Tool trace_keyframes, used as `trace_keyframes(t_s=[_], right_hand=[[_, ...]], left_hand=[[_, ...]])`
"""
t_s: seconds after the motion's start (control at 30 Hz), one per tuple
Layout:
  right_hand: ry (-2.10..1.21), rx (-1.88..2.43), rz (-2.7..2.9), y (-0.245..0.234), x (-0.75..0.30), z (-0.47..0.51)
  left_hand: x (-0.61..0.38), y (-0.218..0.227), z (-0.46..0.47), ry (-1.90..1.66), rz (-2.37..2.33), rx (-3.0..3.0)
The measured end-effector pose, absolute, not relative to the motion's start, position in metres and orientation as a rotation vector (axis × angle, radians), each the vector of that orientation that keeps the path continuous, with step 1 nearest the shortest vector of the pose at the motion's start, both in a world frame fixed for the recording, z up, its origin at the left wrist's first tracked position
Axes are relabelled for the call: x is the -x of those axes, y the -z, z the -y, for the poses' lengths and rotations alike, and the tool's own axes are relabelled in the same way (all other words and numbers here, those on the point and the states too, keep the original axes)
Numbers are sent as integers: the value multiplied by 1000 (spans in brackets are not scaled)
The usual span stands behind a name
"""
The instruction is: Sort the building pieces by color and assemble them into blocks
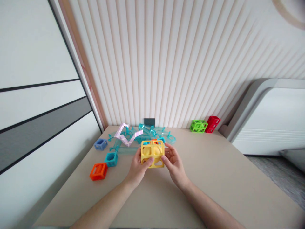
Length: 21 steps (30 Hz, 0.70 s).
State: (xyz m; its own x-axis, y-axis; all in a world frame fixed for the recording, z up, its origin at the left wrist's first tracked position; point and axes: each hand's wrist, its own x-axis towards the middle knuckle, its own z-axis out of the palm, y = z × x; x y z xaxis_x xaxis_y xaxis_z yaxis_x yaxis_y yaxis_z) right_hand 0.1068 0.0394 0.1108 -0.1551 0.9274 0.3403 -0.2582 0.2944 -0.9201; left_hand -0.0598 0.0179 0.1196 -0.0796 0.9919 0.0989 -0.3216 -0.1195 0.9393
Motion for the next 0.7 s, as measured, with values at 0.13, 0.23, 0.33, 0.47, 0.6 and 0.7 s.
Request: trace_keyframes(t_s=[0.13, 0.23, 0.33, 0.47, 0.6, 0.7], right_hand=[[-1202, 691, 1321, -110, -108, -39], [-1201, 686, 1326, -110, -109, -39], [-1197, 683, 1332, -111, -109, -39], [-1192, 688, 1339, -112, -109, -39], [-1189, 696, 1358, -109, -108, -39], [-1106, 737, 1404, -105, -107, -38]], left_hand=[[59, -124, -16, -1482, -952, -1006], [60, -125, -16, -1482, -941, -1019], [60, -128, -15, -1482, -934, -1009], [60, -129, -15, -1477, -947, -1005], [60, -124, -16, -1486, -948, -1022], [60, -118, -18, -1493, -903, -998]])
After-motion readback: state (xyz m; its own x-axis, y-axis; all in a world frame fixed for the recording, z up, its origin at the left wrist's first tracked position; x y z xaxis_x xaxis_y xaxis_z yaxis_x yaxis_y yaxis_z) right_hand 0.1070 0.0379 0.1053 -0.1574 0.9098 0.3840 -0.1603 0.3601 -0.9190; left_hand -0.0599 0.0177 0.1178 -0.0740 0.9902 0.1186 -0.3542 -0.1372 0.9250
